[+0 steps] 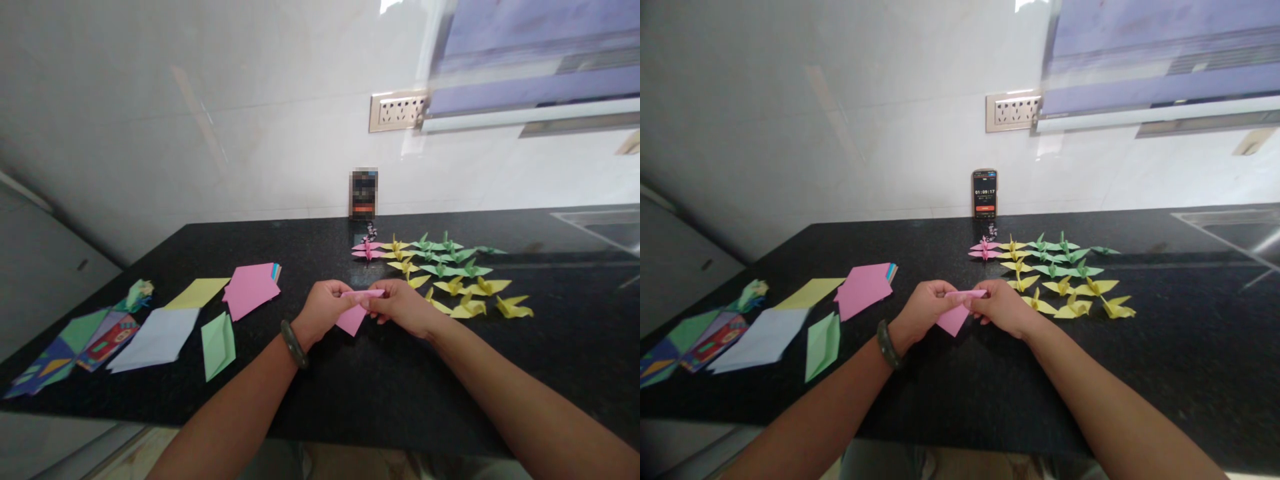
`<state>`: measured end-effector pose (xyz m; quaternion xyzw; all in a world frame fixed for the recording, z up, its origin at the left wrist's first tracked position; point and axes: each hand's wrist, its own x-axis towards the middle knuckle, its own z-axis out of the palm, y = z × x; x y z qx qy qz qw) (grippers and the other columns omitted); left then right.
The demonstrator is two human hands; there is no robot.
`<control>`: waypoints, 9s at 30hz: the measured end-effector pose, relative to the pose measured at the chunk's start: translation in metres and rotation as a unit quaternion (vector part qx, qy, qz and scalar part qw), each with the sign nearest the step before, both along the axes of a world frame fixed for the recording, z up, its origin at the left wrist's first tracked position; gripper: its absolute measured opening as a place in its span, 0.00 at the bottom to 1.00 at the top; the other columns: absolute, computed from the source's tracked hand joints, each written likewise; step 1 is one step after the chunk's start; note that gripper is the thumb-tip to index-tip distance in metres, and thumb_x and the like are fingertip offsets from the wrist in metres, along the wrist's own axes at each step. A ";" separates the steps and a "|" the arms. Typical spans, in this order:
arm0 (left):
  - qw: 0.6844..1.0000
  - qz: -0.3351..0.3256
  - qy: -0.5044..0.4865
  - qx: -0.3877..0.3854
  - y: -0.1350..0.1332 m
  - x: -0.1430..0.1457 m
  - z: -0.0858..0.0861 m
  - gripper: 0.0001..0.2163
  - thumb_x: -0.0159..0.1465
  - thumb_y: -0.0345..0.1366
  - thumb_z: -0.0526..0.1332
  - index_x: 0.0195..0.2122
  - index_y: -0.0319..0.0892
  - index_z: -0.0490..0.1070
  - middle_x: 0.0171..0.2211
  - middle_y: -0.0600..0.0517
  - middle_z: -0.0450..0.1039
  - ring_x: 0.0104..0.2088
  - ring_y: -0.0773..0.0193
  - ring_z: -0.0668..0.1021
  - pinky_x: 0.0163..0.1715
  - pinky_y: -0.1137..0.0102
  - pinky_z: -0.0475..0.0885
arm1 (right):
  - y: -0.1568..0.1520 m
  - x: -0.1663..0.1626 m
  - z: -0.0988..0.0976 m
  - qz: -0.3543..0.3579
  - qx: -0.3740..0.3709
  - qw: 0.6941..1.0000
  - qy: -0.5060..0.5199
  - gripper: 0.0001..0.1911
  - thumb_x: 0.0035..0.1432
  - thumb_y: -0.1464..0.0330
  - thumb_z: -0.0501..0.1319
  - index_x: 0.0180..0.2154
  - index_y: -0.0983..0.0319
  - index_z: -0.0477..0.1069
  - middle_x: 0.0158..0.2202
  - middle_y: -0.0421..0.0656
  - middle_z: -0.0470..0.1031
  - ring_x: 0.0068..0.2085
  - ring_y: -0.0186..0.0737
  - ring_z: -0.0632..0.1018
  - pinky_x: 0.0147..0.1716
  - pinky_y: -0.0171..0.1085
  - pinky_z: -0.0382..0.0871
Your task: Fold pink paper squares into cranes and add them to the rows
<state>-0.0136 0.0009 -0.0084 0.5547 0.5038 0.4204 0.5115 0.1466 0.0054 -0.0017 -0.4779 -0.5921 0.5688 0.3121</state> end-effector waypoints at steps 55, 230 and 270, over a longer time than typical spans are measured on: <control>0.974 -0.068 0.144 0.162 -0.001 -0.008 0.003 0.13 0.55 0.42 0.59 0.23 0.37 0.73 0.20 0.51 0.69 0.22 0.68 0.68 0.22 0.74 0.60 | -0.001 0.005 0.004 0.032 0.301 0.944 -0.131 0.09 0.52 0.64 0.59 0.28 0.63 0.71 0.26 0.41 0.71 0.28 0.33 0.70 0.28 0.32 0.61; 0.983 -0.016 -0.157 0.095 -0.010 0.004 -0.005 0.12 0.57 0.42 0.59 0.30 0.38 0.75 0.26 0.52 0.70 0.26 0.70 0.68 0.27 0.72 0.62 | -0.015 0.001 0.011 0.024 0.272 0.959 -0.077 0.12 0.51 0.68 0.58 0.19 0.64 0.65 0.17 0.37 0.62 0.20 0.28 0.62 0.19 0.30 0.55; 0.948 -0.010 -0.319 -0.018 -0.005 0.004 0.003 0.18 0.55 0.50 0.58 0.25 0.36 0.72 0.23 0.50 0.70 0.24 0.68 0.71 0.27 0.71 0.66 | -0.012 0.004 0.010 0.071 0.244 0.965 -0.065 0.13 0.50 0.68 0.59 0.18 0.64 0.62 0.16 0.35 0.59 0.20 0.27 0.60 0.19 0.30 0.52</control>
